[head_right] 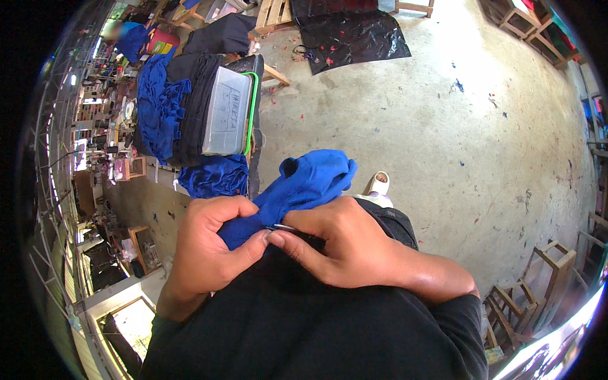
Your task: The person uses scissors to cut a blue piece of fabric, repeatedly trimming edges and small sections. The person holds the fabric with one hand and cuts with the other, occasionally adjusting the fabric's position.
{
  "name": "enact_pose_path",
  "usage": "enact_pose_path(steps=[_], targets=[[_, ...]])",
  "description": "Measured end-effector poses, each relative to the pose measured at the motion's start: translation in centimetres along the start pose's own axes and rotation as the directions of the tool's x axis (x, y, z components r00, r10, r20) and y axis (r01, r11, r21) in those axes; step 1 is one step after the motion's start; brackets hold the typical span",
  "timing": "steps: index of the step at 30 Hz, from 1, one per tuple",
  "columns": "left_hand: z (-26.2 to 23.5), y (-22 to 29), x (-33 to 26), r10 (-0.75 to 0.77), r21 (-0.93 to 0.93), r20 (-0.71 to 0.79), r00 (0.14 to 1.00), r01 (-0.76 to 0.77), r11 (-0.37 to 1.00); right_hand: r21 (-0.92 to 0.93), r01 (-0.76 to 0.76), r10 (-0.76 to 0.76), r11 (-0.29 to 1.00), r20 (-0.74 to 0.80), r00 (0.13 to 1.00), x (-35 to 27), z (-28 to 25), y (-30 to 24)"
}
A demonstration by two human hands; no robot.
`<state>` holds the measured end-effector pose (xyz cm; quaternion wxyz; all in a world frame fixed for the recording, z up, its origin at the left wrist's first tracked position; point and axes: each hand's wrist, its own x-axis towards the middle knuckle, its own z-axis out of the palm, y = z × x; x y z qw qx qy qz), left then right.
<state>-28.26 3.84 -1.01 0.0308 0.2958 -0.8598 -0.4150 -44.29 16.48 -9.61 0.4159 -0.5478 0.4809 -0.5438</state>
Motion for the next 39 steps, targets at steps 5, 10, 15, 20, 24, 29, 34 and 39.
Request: enact_pose_path(steps=[5, 10, 15, 20, 24, 29, 34, 39], targets=[[-0.1, 0.5, 0.0, -0.041, 0.001, 0.046, 0.998, 0.041, 0.999, 0.061, 0.068, -0.069, 0.996, 0.015, 0.998, -0.3, -0.1, 1.1], [0.2, 0.0, -0.1, 0.014, 0.000, 0.013, 1.000, -0.014, 1.000, 0.015, 0.022, -0.023, 1.000, 0.094, 0.995, -0.3, -0.7, -0.1], [0.2, 0.4, 0.0, -0.052, 0.003, 0.014, 0.999, 0.052, 0.999, 0.017, 0.096, -0.096, 0.995, 0.023, 0.995, -0.4, 0.0, 2.2], [0.2, 0.2, 0.0, -0.050, -0.002, -0.005, 0.999, 0.050, 0.999, -0.025, 0.131, -0.132, 0.991, -0.049, 0.990, -1.5, -0.4, 2.2], [0.4, 0.4, 0.0, -0.035, 0.020, -0.007, 0.999, 0.035, 0.999, -0.213, 0.301, -0.355, 0.929, -0.291, 0.888, -0.9, 0.7, 1.9], [0.6, 0.1, -0.2, 0.008, 0.047, -0.018, 1.000, -0.007, 0.999, -0.278, 0.363, -0.428, 0.889, -0.226, 0.875, -0.1, 0.8, 1.3], [0.9, 0.4, -0.1, 0.036, 0.083, -0.027, 0.999, -0.033, 0.996, -0.316, 0.276, -0.323, 0.908, -0.107, 0.940, -0.4, 0.5, 1.7], [1.0, 0.0, -0.3, 0.018, 0.081, -0.050, 0.999, -0.014, 0.997, -0.296, 0.304, -0.366, 0.905, -0.182, 0.912, -0.3, 0.6, 2.6]])
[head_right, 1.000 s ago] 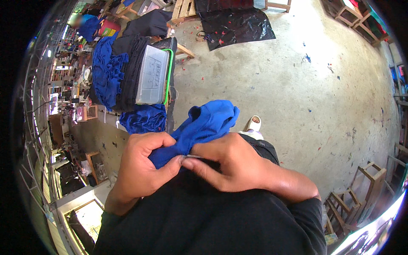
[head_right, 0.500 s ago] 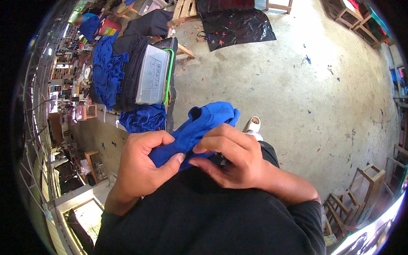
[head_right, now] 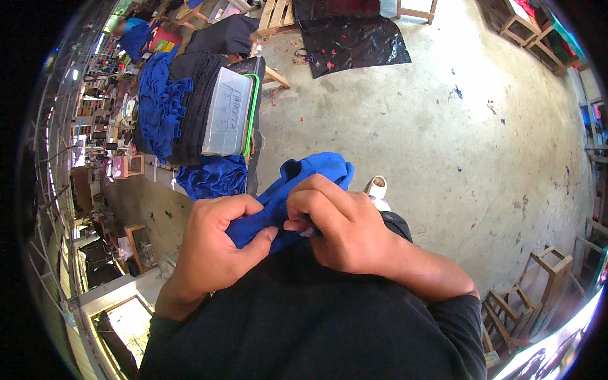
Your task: The person uses scissors to cut a blue piece of fabric, repeatedly trimming edges and small sections. The person holds the fabric with one hand and cuts with the other, occasionally adjusting the fabric's position.
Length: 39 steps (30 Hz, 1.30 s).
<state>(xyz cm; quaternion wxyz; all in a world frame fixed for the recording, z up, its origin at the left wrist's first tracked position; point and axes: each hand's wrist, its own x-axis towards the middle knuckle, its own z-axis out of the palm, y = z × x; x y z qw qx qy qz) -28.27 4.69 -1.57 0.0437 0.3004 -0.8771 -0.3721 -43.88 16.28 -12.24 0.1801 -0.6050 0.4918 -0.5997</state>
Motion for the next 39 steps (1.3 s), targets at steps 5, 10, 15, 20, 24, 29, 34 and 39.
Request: enact_pose_path(steps=[5, 10, 15, 20, 24, 29, 34, 39], targets=[[-0.5, 0.3, 0.1, -0.072, -0.046, 0.028, 0.997, 0.073, 0.996, 0.036, 0.014, -0.012, 0.999, -0.069, 0.998, 0.8, -0.9, -0.6], [-0.4, 0.2, 0.1, -0.061, -0.091, 0.020, 0.998, 0.062, 0.994, 0.005, 0.101, -0.101, 0.995, -0.022, 0.995, 0.9, -0.1, 0.0], [-0.4, 0.1, 0.2, -0.021, -0.052, 0.047, 0.999, 0.024, 0.998, 0.036, 0.088, -0.090, 0.995, 0.055, 0.994, 0.6, -0.1, 0.3], [0.0, -0.1, 0.3, -0.030, -0.019, 0.083, 0.996, 0.032, 0.999, 0.057, -0.059, 0.049, 0.997, 0.160, 0.986, 0.9, 0.0, -0.6], [0.5, -0.5, 0.3, -0.043, 0.053, 0.080, 0.996, 0.039, 0.998, 0.016, -0.043, 0.039, 0.999, 0.190, 0.981, 0.5, 0.3, 0.1], [0.9, -0.5, 0.5, -0.068, 0.049, 0.081, 0.994, 0.064, 0.997, 0.000, 0.027, -0.027, 1.000, 0.185, 0.982, -0.4, 1.2, 0.4], [0.8, -1.1, 0.5, -0.098, -0.031, 0.061, 0.993, 0.100, 0.994, -0.091, -0.014, 0.011, 0.996, -0.031, 0.999, 0.6, 0.9, 2.1], [0.6, -1.3, 0.5, -0.194, -0.141, 0.104, 0.975, 0.207, 0.968, 0.047, -0.059, 0.059, 0.997, 0.009, 0.998, 0.4, 1.1, 1.2]])
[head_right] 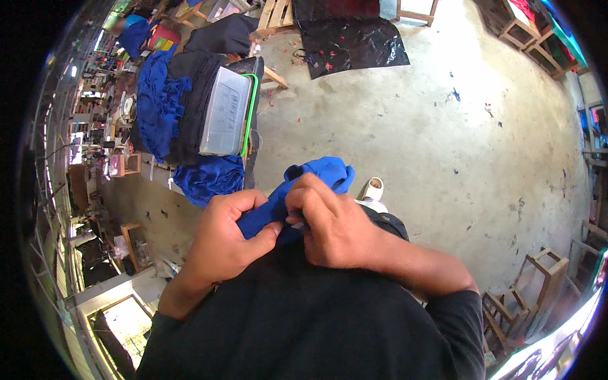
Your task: The person uses scissors to cut a blue piece of fabric, repeatedly trimming edges and small sections. The person holds the fabric with one hand and cuts with the other, occasionally adjusting the fabric's position.
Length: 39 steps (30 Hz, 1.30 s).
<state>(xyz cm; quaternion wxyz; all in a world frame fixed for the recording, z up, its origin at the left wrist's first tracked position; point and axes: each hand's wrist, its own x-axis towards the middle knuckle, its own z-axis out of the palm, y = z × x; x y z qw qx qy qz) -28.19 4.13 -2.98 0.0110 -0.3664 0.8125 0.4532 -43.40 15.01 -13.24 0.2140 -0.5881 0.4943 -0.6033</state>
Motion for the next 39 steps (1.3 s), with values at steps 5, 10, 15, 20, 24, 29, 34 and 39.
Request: enact_pose_path(steps=[5, 10, 15, 20, 24, 29, 34, 39], targets=[[-0.3, 0.0, 0.1, -0.031, -0.009, 0.049, 0.998, 0.031, 0.999, 0.511, -0.325, 0.335, 0.796, 0.075, 0.939, 0.3, -0.4, -0.4], [-0.3, -0.1, 0.0, -0.027, -0.105, 0.149, 0.988, 0.043, 0.994, 0.688, -0.347, 0.396, 0.637, 0.094, 0.914, -0.2, -0.3, -0.2], [0.0, -0.4, 0.1, -0.026, -0.115, 0.124, 0.992, 0.040, 0.992, 0.776, -0.291, 0.512, 0.559, -0.048, 0.858, -0.2, -1.7, 0.5], [0.1, -0.5, 0.1, -0.005, -0.106, 0.114, 0.993, 0.017, 0.994, 0.764, -0.309, 0.611, 0.566, -0.138, 0.779, -0.2, -3.0, 0.6], [0.4, -0.6, 0.5, 0.017, -0.051, 0.084, 0.996, -0.013, 0.999, 0.707, -0.317, 0.583, 0.633, -0.166, 0.795, -1.2, -3.3, 1.6], [1.1, -0.9, 0.7, 0.016, -0.140, 0.130, 0.991, 0.002, 0.990, 0.868, -0.122, 0.485, 0.482, -0.148, 0.862, -0.6, -2.4, 1.4], [2.4, -2.3, 0.2, 0.057, -0.198, 0.152, 0.987, -0.026, 0.980, 0.697, -0.375, 0.368, 0.612, 0.169, 0.914, -1.5, -3.5, 0.7], [3.3, -3.0, 0.1, 0.071, -0.116, 0.198, 0.978, -0.048, 0.992, 0.415, -0.340, 0.349, 0.844, 0.057, 0.936, -2.2, -4.7, 0.4]])
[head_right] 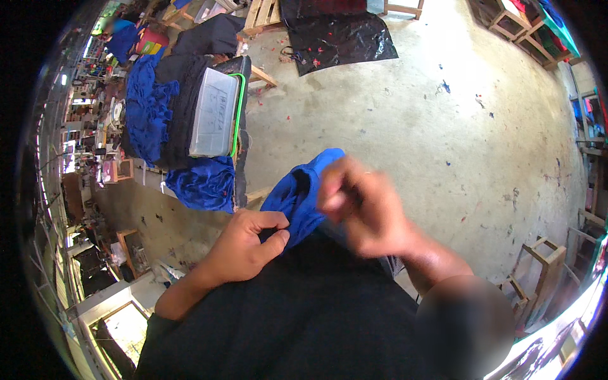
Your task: The person uses scissors to cut a blue piece of fabric, repeatedly trimming edges and small sections. The person holds the fabric with one hand and cuts with the other, occasionally adjusting the fabric's position.
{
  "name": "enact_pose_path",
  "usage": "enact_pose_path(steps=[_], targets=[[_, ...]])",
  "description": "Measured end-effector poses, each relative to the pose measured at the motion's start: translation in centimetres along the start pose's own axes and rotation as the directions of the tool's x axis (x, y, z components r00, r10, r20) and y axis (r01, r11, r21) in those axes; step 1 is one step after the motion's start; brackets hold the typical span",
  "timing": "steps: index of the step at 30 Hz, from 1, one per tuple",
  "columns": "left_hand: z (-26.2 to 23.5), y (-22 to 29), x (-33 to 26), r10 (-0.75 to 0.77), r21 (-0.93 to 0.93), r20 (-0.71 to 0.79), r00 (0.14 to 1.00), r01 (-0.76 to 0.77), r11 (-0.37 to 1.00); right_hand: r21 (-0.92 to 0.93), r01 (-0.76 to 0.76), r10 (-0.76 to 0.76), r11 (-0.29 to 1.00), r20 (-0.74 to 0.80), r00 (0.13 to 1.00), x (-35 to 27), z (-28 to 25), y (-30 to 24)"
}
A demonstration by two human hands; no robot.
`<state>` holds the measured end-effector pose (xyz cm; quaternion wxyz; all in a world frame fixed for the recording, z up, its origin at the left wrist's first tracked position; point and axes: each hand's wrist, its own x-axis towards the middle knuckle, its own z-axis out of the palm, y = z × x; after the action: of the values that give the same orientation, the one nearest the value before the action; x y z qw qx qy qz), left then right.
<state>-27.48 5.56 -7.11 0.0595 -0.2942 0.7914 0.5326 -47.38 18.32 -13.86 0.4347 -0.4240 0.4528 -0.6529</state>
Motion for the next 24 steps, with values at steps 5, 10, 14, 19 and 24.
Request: enact_pose_path(steps=[5, 10, 14, 19, 24], targets=[[-0.7, 0.6, -0.2, -0.079, 0.027, 0.035, 0.996, 0.078, 0.997, -0.180, 0.013, -0.028, 0.984, -0.079, 0.996, 0.4, -2.0, -0.5], [0.1, 0.9, 0.0, -0.009, -0.035, -0.103, 0.995, 0.005, 0.999, -0.196, 0.020, -0.037, 0.980, -0.083, 0.996, 0.1, -3.5, -0.4], [0.8, -0.2, -0.3, 0.027, -0.020, -0.138, 0.990, -0.030, 0.999, -0.277, -0.012, -0.020, 0.961, -0.114, 0.993, -0.2, -3.6, -0.6], [0.9, 0.2, -0.6, 0.213, 0.205, -0.168, 0.963, -0.177, 0.963, -0.486, -0.019, 0.009, 0.874, -0.022, 1.000, -0.6, -4.0, -1.5], [-1.4, 3.4, -0.5, 0.102, 0.273, 0.028, 0.994, -0.105, 0.956, -0.504, 0.007, 0.204, 0.864, 0.363, 0.909, -0.2, -3.6, -2.7]])
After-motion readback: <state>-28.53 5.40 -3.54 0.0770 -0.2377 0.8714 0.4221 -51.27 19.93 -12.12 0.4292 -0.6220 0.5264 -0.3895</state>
